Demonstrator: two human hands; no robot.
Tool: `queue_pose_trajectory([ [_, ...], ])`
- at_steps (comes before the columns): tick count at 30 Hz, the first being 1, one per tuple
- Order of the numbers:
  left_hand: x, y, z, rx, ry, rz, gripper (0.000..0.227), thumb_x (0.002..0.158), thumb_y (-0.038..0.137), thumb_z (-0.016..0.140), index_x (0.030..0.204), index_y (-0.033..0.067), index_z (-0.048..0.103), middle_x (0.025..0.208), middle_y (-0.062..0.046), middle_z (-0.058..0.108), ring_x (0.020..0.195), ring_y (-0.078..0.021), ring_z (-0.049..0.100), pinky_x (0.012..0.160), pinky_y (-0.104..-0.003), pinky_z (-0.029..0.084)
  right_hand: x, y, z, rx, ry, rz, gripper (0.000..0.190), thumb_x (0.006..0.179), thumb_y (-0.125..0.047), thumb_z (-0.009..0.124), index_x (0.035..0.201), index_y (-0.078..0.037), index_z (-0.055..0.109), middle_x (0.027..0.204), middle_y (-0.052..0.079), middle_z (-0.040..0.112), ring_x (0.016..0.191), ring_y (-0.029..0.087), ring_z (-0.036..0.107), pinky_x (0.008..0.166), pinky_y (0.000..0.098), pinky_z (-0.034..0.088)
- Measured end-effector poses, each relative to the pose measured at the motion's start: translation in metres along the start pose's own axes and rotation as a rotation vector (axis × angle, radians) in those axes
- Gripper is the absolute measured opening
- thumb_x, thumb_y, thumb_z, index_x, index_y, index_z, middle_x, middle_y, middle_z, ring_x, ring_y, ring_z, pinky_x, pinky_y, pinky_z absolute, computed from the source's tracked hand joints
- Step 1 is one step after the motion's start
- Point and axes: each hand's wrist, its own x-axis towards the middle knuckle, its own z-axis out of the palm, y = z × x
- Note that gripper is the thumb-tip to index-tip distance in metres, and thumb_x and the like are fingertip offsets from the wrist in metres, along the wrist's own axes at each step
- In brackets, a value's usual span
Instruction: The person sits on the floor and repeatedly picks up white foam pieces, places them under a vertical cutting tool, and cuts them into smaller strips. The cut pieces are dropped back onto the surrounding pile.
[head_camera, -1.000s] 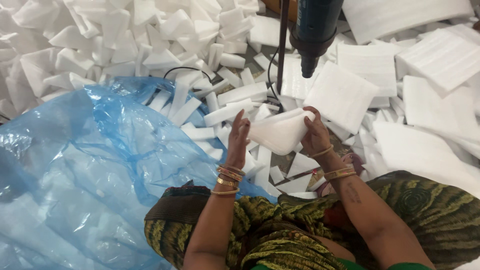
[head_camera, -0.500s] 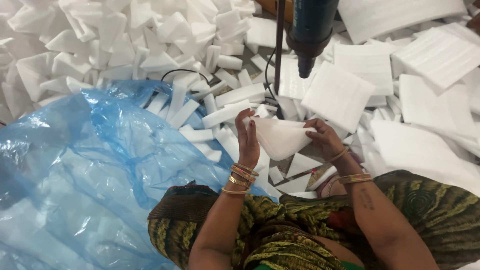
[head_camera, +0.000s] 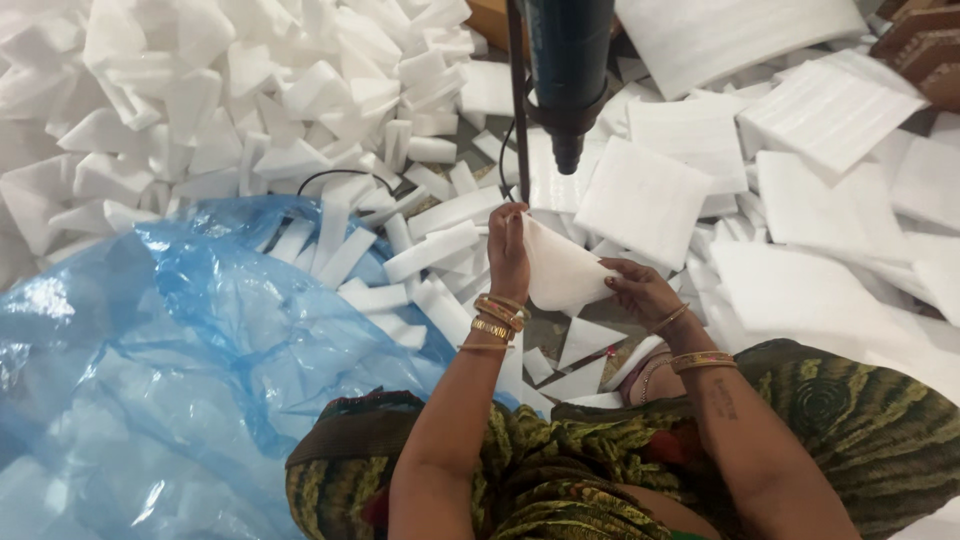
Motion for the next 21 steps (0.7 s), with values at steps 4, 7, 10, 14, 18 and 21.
queue_pose_trajectory([
  [4,0.019,-0.017,0.018,-0.031,-0.038,0.008,0.028,0.111,0.025,0.051,0.123,0.0008,0.059,0.119,-0.011,0.062,0.108,-0.0177,0.052,0.104,-0.032,0.04,0.004,0.004,-0.014,0.06,0.1,-0.03,0.037,0.093,-0.002,0.069,0.129,-0.002,0.067,0.099,0.005,0.072,0.072,0.009,0.065,0.065,0.0216,0.056],
  [7,0.024,-0.019,0.029,-0.136,-0.088,-0.025,0.034,0.109,0.024,0.051,0.135,0.0033,0.047,0.127,-0.012,0.061,0.116,-0.0164,0.053,0.108,-0.031,0.037,0.007,0.01,-0.022,0.102,0.121,-0.058,0.036,0.094,-0.002,0.069,0.13,-0.001,0.067,0.1,0.005,0.071,0.074,0.01,0.065,0.066,0.0221,0.056],
  [10,0.033,-0.024,0.034,-0.177,-0.109,-0.083,0.049,0.106,0.022,0.05,0.149,0.0061,0.035,0.13,-0.012,0.059,0.115,-0.0164,0.052,0.106,-0.033,0.037,0.01,0.015,-0.027,0.133,0.115,-0.103,0.035,0.097,-0.001,0.068,0.132,-0.001,0.067,0.103,0.006,0.069,0.08,0.011,0.064,0.07,0.0232,0.056],
  [14,0.059,-0.035,0.038,-0.259,-0.122,-0.117,0.06,0.104,0.018,0.049,0.159,0.0077,0.027,0.132,-0.013,0.058,0.113,-0.0183,0.051,0.103,-0.035,0.039,0.022,0.008,-0.019,0.162,0.14,-0.117,0.032,0.096,0.0,0.064,0.128,0.0,0.065,0.113,0.01,0.068,0.095,0.017,0.067,0.082,0.0287,0.059],
  [18,0.072,-0.036,0.041,-0.226,-0.154,-0.148,0.063,0.105,0.018,0.048,0.162,0.0092,0.023,0.136,-0.012,0.055,0.121,-0.0165,0.049,0.109,-0.033,0.034,0.031,-0.001,-0.014,0.189,0.138,-0.175,0.03,0.097,0.001,0.061,0.127,0.002,0.064,0.119,0.014,0.067,0.103,0.022,0.069,0.091,0.0336,0.06],
  [21,0.073,-0.034,0.043,-0.249,-0.192,-0.102,0.065,0.106,0.018,0.048,0.165,0.0078,0.021,0.14,-0.012,0.052,0.126,-0.0172,0.047,0.113,-0.034,0.03,0.03,-0.007,-0.011,0.088,0.153,-0.222,0.031,0.095,0.003,0.061,0.126,0.0,0.065,0.126,0.01,0.066,0.104,0.019,0.067,0.09,0.0324,0.06],
])
